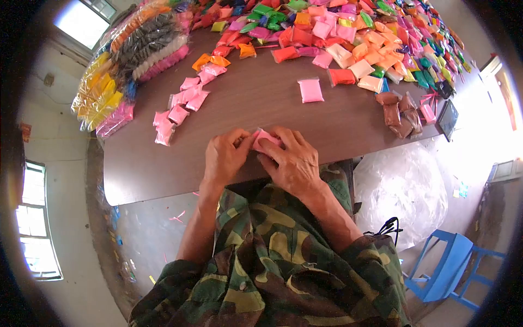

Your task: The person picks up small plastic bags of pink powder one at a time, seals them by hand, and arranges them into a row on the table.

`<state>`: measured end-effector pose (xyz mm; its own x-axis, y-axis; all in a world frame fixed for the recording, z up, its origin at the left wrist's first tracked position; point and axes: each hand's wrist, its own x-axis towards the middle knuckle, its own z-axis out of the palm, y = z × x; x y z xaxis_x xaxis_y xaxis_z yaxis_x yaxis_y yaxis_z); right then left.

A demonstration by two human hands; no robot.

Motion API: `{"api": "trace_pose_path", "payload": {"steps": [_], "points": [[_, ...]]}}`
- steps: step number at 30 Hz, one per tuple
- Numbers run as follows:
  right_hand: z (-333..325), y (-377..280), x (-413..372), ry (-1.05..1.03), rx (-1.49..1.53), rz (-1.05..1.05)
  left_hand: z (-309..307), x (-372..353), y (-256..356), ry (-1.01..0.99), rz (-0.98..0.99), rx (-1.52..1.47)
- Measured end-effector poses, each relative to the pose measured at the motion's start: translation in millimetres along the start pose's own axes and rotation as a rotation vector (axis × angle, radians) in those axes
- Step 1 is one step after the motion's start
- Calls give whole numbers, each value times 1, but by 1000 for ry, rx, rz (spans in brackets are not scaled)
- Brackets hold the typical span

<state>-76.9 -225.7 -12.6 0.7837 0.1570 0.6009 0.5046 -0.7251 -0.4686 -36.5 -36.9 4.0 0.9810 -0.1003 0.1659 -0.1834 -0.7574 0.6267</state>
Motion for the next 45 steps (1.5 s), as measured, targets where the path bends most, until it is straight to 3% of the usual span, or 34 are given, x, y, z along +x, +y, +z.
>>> {"api": "trace_pose_path", "payload": {"steps": [9,21,24,30,33,39,42,45], "points": [[4,4,-2,11,33,48,-12,3,3,-43,62,-33],[8,5,-5,31,67,71,-3,-25,-8,61,84,-75],[6,6,-4,12,59,68,-6,-22,-12,61,44,67],[10,7,-6,42,75,55,-4,-27,-10,88,129,-29],[7,8,-5,31,76,53,-2,-23,-18,132,120,100],[5,6,-5,4,84,55,-13,-24,-2,84,93,-60],[4,7,-4,7,82,54,-1,-28,-15,141,188,122],[4,7,-4,0,73,59,-10,-21,-20,75,17,98]]}}
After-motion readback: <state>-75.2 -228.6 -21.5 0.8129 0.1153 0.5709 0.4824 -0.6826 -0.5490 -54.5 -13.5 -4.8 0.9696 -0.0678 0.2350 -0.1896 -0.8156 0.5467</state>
